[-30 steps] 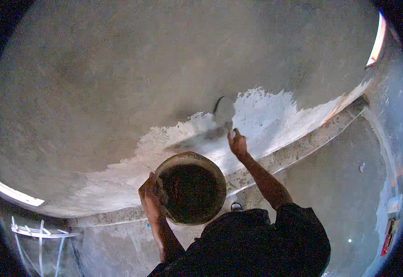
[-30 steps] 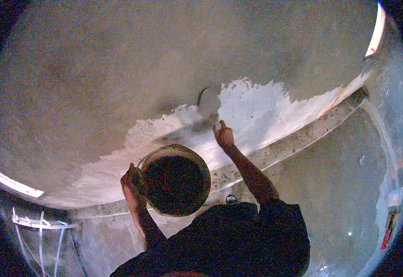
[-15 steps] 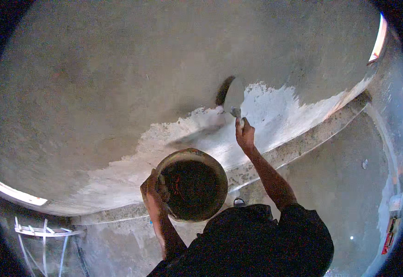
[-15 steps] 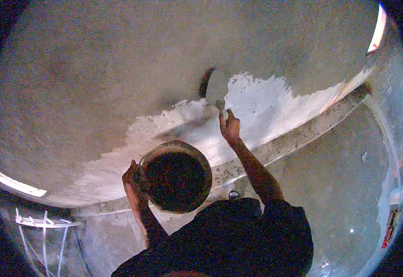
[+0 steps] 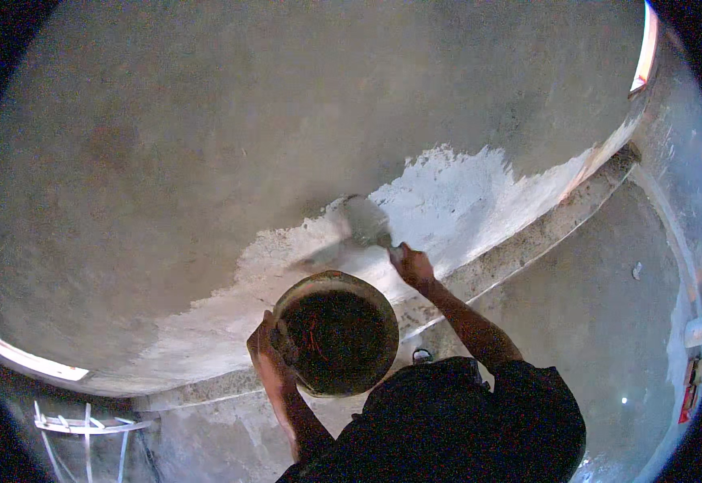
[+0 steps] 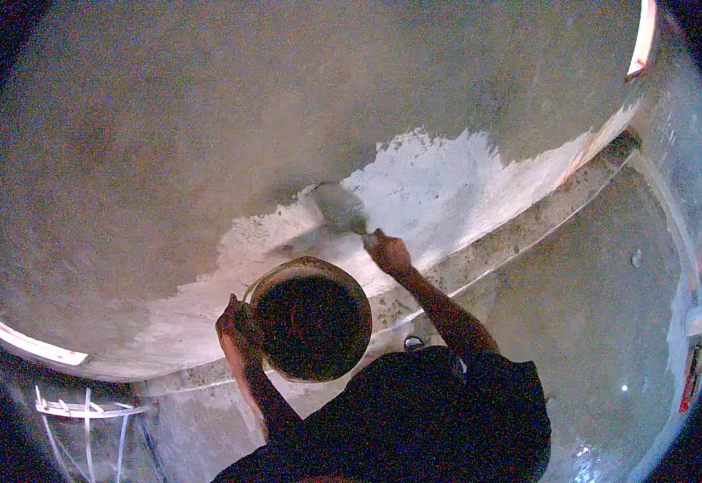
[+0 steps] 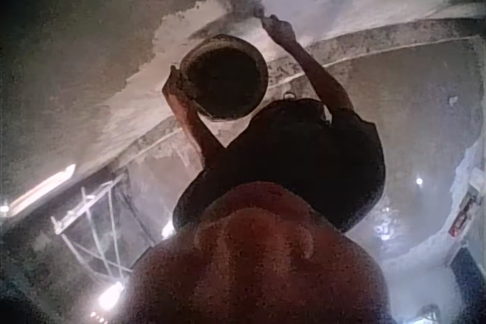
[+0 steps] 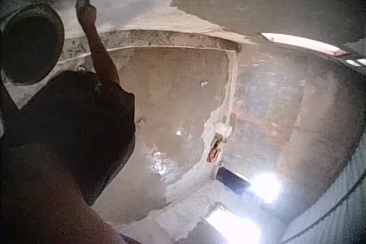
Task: The person applies plaster onto a wall using a trowel and mixes the plaster inside a bucket by hand.
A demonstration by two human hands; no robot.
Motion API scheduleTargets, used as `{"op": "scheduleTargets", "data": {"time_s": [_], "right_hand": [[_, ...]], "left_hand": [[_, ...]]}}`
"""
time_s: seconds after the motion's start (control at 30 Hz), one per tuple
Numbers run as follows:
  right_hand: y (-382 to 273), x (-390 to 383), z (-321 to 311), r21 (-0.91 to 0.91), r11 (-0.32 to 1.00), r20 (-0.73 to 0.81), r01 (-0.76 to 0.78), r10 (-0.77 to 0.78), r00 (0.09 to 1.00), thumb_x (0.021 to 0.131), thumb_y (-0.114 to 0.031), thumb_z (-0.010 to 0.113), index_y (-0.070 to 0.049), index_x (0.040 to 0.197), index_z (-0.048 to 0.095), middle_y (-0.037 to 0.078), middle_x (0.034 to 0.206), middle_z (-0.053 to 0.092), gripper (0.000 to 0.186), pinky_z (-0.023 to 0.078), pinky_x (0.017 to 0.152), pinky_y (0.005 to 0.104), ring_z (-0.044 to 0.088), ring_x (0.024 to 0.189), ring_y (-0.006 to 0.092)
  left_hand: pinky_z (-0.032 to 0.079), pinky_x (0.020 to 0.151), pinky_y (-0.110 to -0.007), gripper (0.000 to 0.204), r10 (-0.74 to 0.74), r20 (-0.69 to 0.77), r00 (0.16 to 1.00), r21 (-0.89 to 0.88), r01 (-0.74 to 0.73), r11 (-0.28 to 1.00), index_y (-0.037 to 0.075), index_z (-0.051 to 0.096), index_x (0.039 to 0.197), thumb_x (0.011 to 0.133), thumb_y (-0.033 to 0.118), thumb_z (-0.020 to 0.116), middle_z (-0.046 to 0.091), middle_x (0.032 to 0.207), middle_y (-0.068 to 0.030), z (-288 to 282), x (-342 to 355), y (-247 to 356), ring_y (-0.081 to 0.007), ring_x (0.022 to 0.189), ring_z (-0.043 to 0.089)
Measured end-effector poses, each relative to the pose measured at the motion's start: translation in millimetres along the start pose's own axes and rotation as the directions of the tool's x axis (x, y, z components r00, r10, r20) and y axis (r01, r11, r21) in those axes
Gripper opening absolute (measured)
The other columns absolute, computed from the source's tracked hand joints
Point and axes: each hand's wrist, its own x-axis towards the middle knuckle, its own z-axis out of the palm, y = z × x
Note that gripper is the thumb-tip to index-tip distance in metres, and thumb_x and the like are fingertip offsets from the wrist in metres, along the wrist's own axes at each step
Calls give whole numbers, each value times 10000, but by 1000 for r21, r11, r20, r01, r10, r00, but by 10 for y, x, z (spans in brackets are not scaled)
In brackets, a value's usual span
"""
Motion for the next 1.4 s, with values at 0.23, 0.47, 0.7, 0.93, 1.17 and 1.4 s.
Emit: {"op": "scheduleTargets", "data": {"time_s": [0.23,0.47,0.7,0.93,1.17,1.4], "right_hand": [[157,420,-293,177,972,-228,-157,196,954,817,-288,520,78,894,496,217,486,487,376,410,437,419,539,477,363],[852,278,182,-164,986,-221,-1,-35,975,799,-183,543,118,996,466,166,494,513,368,412,409,385,498,425,318],[1076,-375,158,-123,991,-180,-47,24,983,808,-193,528,100,1007,463,185,487,476,360,369,380,398,479,383,317],[388,415,-13,128,969,-317,-212,242,917,804,-272,536,86,1003,503,175,478,493,411,397,435,403,500,420,320],[129,-57,142,-204,923,209,328,-286,935,797,-269,555,69,873,517,187,592,553,349,436,420,395,522,421,306],[464,5,-139,-216,968,-398,126,-205,894,764,-176,610,135,962,495,143,446,478,386,353,382,388,452,346,254]], "left_hand": [[419,579,-309,111,1,-92,996,-87,-9,996,-25,496,691,778,43,484,499,568,-126,108,-30,64,-221,504,462],[314,467,-254,326,-81,46,996,21,80,997,59,501,607,828,298,489,424,553,8,99,12,133,-99,501,367],[301,430,-246,319,66,-132,989,30,-63,998,81,480,606,793,332,540,406,567,3,5,83,-202,-100,501,381],[370,510,-272,286,10,-35,999,27,-9,1000,29,532,747,797,310,546,451,684,-33,52,127,-275,-132,592,436],[387,539,-310,210,-44,72,996,-12,45,999,-45,532,759,805,160,540,543,712,-79,59,151,-146,-197,614,487],[364,493,-303,177,74,46,996,186,-81,979,-7,532,713,808,143,527,514,607,-46,124,149,-142,-171,535,470]]}}
